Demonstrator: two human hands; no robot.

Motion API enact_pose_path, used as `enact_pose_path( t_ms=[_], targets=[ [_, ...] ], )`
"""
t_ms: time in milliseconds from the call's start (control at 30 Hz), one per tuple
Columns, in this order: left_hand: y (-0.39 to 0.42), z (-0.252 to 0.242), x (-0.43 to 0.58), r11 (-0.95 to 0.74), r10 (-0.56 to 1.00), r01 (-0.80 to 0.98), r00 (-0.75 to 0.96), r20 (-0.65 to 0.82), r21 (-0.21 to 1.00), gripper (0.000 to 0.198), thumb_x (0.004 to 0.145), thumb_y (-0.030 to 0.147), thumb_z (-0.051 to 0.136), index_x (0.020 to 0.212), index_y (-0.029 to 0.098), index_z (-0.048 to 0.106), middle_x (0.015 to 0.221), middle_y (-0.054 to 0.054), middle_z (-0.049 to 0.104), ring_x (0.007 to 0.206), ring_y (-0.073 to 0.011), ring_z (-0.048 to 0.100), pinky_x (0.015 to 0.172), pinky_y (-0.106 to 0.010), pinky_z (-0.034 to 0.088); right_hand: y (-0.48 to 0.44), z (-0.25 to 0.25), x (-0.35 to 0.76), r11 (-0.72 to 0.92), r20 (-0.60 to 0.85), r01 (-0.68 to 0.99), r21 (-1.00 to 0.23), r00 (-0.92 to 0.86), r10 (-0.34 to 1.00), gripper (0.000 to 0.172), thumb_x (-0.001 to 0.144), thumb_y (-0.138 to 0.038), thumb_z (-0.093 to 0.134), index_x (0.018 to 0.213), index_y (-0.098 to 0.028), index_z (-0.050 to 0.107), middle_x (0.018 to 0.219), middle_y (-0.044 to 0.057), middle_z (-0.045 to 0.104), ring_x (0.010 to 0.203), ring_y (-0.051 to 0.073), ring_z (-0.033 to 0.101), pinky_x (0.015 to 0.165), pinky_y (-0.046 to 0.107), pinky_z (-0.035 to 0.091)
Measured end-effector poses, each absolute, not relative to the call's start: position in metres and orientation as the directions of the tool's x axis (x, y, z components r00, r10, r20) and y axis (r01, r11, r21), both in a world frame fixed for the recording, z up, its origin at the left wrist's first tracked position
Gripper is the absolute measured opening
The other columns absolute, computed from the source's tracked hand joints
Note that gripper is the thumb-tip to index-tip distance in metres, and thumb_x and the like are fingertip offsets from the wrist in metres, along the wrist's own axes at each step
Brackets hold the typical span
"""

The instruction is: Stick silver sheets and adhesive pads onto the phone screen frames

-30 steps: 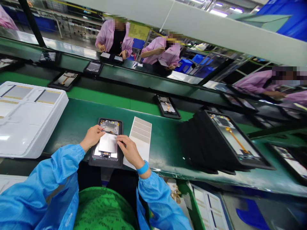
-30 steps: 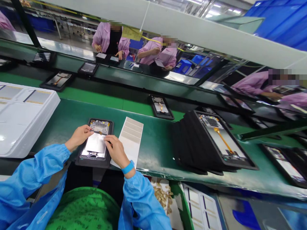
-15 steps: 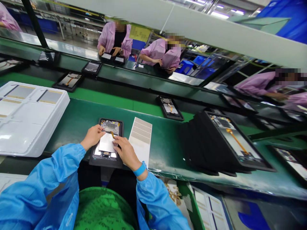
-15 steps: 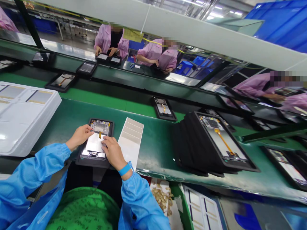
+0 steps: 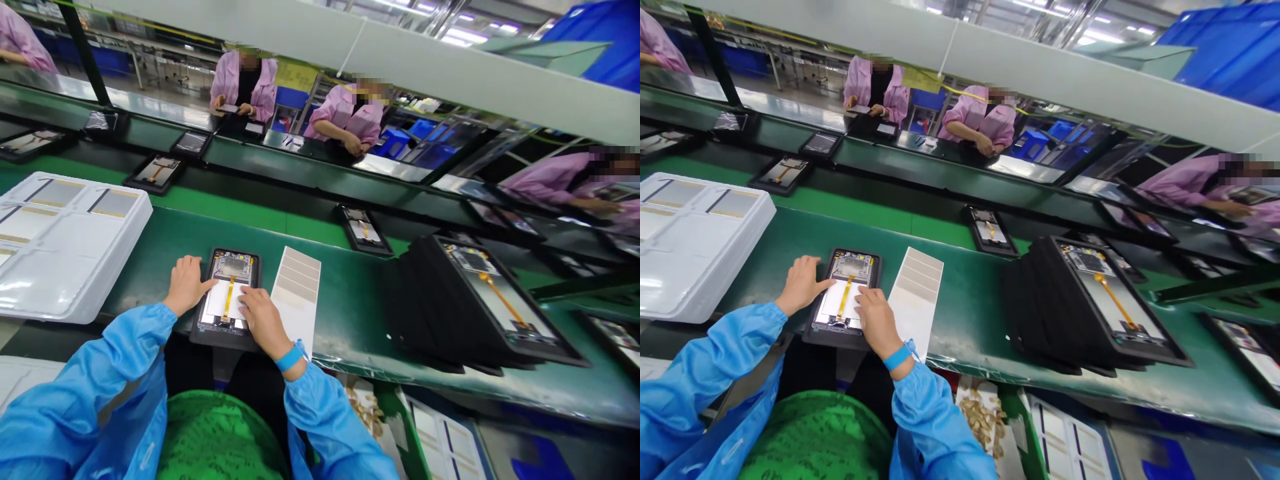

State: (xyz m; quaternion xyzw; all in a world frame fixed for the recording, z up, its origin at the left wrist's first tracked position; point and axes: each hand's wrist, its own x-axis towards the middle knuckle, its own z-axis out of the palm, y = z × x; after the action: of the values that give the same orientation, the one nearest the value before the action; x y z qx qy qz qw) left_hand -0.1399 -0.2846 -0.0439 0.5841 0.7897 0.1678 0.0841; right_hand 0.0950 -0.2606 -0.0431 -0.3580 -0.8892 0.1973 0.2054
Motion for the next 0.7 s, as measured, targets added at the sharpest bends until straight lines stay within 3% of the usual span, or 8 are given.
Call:
enact_pose_path(
  t_ms=[100, 167, 233, 300, 400, 500, 600, 700],
  targets=[
    [-0.299, -0.063, -0.136, 0.217, 0.961, 0.903, -0.265, 0.082, 0.370, 0.056, 0.091, 0.050, 0.054, 0.131, 0.011, 0.056, 0.149, -0.022, 0.043, 0.143, -0.0375, 0.030, 0.115, -0.057, 0.025, -0.265, -0.049, 0.097, 0.561, 0.243, 0.665, -0.493, -0.514, 0.823, 0.031, 0.087, -0.018, 0.067, 0.118, -0.019, 0.065, 0.137, 0.016, 0.053, 0.122, 0.033, 0.050, 0.103, 0.055, 0.047],
    [-0.309, -0.075, -0.129, 0.189, 0.961, 0.876, -0.257, 0.099, 0.444, 0.058, 0.093, 0.049, 0.052, 0.137, 0.011, 0.053, 0.157, -0.021, 0.033, 0.150, -0.0368, 0.018, 0.119, -0.060, 0.013, -0.268, -0.056, 0.099, 0.482, 0.221, 0.705, -0.520, -0.434, 0.873, 0.040, 0.084, -0.020, 0.071, 0.123, -0.018, 0.063, 0.136, 0.019, 0.051, 0.121, 0.035, 0.051, 0.102, 0.056, 0.047],
    [-0.315, -0.081, -0.121, 0.175, 0.949, 0.812, -0.290, 0.125, 0.556, 0.060, 0.091, 0.047, 0.054, 0.139, 0.011, 0.052, 0.158, -0.021, 0.034, 0.151, -0.0367, 0.017, 0.120, -0.061, 0.011, -0.270, -0.061, 0.100, 0.444, 0.196, 0.696, -0.564, -0.409, 0.891, 0.043, 0.082, -0.019, 0.073, 0.124, -0.019, 0.063, 0.134, 0.018, 0.053, 0.121, 0.035, 0.053, 0.103, 0.055, 0.048],
    [-0.318, -0.081, -0.113, 0.139, 0.940, 0.685, -0.319, 0.122, 0.715, 0.063, 0.089, 0.047, 0.056, 0.142, 0.014, 0.048, 0.154, -0.019, 0.040, 0.148, -0.0352, 0.027, 0.120, -0.058, 0.020, -0.270, -0.063, 0.102, 0.416, 0.187, 0.668, -0.617, -0.389, 0.902, 0.045, 0.081, -0.019, 0.073, 0.125, -0.022, 0.062, 0.134, 0.016, 0.053, 0.125, 0.033, 0.053, 0.106, 0.053, 0.046],
    [-0.304, -0.067, -0.108, 0.111, 0.947, 0.338, -0.322, 0.004, 0.935, 0.075, 0.087, 0.046, 0.061, 0.150, 0.019, 0.033, 0.143, -0.016, 0.054, 0.129, -0.0298, 0.055, 0.107, -0.047, 0.046, -0.259, -0.057, 0.113, 0.356, 0.172, 0.594, -0.721, -0.344, 0.923, 0.049, 0.083, -0.022, 0.072, 0.130, -0.026, 0.059, 0.137, 0.013, 0.053, 0.128, 0.030, 0.052, 0.103, 0.047, 0.051],
    [-0.254, -0.044, -0.107, 0.161, 0.947, 0.108, -0.298, -0.122, 0.981, 0.082, 0.081, 0.039, 0.070, 0.151, 0.020, 0.032, 0.121, -0.013, 0.069, 0.103, -0.0264, 0.070, 0.085, -0.039, 0.058, -0.239, -0.049, 0.142, 0.332, 0.232, 0.509, -0.794, -0.250, 0.940, 0.041, 0.089, -0.027, 0.063, 0.130, -0.025, 0.058, 0.142, 0.012, 0.050, 0.128, 0.027, 0.053, 0.089, 0.037, 0.059],
    [-0.170, -0.025, -0.104, 0.180, 0.940, 0.185, -0.322, -0.114, 0.966, 0.077, 0.080, 0.030, 0.073, 0.148, 0.016, 0.037, 0.108, -0.012, 0.073, 0.089, -0.0231, 0.072, 0.076, -0.033, 0.059, -0.220, -0.051, 0.180, 0.346, 0.346, 0.517, -0.783, -0.100, 0.933, 0.031, 0.095, -0.033, 0.053, 0.123, -0.023, 0.062, 0.141, 0.014, 0.051, 0.127, 0.027, 0.054, 0.086, 0.037, 0.060],
    [-0.077, -0.016, -0.101, 0.203, 0.926, 0.334, -0.372, -0.069, 0.920, 0.070, 0.080, 0.028, 0.073, 0.142, 0.010, 0.045, 0.103, -0.013, 0.074, 0.086, -0.0219, 0.071, 0.075, -0.030, 0.057, -0.208, -0.068, 0.209, 0.326, 0.370, 0.560, -0.761, -0.038, 0.928, 0.030, 0.097, -0.036, 0.049, 0.119, -0.023, 0.065, 0.139, 0.014, 0.052, 0.119, 0.027, 0.061, 0.084, 0.036, 0.060]
  ],
)
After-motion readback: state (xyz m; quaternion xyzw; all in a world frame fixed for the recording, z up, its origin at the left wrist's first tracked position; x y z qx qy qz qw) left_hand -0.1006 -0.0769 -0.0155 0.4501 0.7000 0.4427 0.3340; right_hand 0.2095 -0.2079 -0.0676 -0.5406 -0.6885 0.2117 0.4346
